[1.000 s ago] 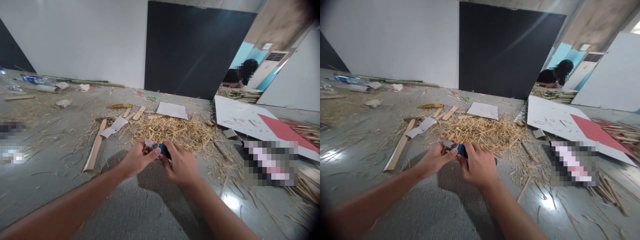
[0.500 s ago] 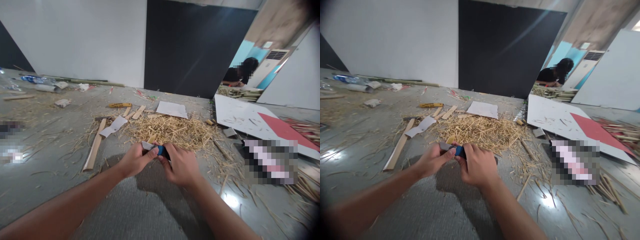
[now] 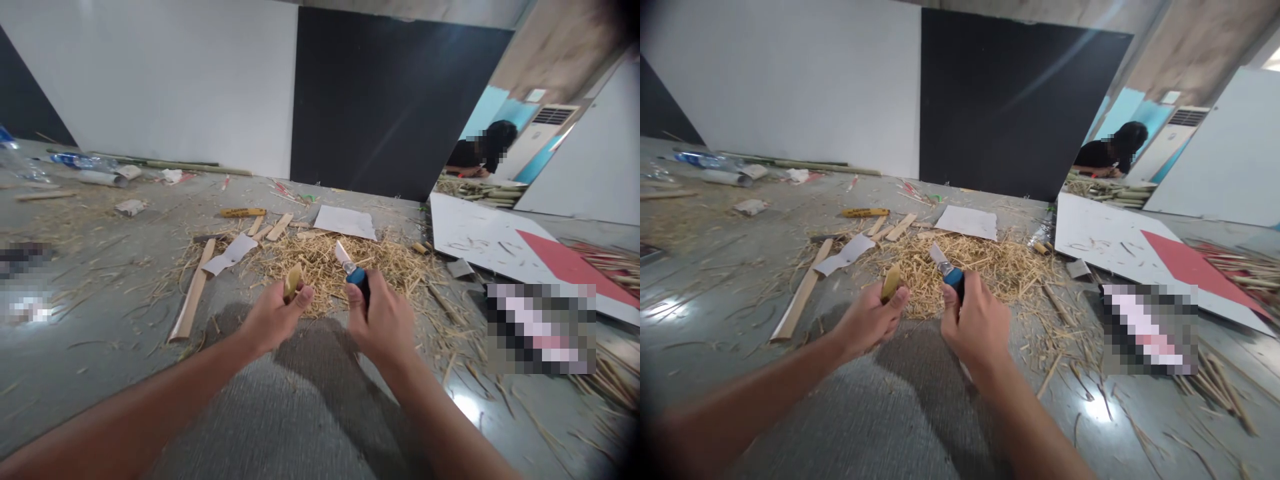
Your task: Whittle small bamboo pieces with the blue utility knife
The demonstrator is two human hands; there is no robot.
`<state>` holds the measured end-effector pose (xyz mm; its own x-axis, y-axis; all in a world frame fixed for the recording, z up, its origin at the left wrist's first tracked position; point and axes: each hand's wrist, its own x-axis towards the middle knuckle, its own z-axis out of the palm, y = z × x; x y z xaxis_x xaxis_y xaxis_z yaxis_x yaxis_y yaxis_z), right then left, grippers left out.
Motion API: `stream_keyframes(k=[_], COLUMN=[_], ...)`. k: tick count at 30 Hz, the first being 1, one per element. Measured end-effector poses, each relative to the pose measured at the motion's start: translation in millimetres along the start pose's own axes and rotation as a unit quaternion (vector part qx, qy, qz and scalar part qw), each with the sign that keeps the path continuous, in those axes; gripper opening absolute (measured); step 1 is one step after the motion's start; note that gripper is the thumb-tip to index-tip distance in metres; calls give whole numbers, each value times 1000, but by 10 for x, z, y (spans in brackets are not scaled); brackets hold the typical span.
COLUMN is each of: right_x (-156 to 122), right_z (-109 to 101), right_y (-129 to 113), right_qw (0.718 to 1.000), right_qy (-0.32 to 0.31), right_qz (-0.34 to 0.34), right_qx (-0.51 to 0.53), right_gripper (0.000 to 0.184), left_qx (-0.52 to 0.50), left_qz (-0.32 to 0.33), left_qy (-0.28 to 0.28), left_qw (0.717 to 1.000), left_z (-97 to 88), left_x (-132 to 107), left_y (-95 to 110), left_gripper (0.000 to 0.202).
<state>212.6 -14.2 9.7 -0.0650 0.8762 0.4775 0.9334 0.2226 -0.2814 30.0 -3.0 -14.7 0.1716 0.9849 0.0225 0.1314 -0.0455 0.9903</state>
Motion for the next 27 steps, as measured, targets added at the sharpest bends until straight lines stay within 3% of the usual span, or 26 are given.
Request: stream_keyframes(k=[3, 7, 14, 17, 23, 27], right_x=[-3, -37, -54, -50, -65, -85], right_z=[-1, -8, -22, -20, -49, -58], right_y=[28, -15, -34, -32, -59, -76], right_qw=[996, 981, 969, 969, 975, 979], right_qy=[-43, -106, -159, -159, -134, -94], right_qz=[-80, -162, -189, -186, -176, -172], right_qx=[11, 7, 19, 17, -35, -62], right_gripper=[29, 27, 27, 27, 24, 24], left_qx=[-97, -93, -87, -42, 90, 130], left_qz=[-48, -84, -112, -70, 93, 139], left_qy=[-82, -134, -157, -157, -123, -97], left_qw=[991, 983, 977, 984, 984, 977], left_z=[-12, -35, -65, -78, -80, -59], left_x=[7, -17, -49, -36, -15, 7], left_y=[12, 63, 47, 24, 88, 102], left_gripper=[45, 43, 43, 45, 44, 45])
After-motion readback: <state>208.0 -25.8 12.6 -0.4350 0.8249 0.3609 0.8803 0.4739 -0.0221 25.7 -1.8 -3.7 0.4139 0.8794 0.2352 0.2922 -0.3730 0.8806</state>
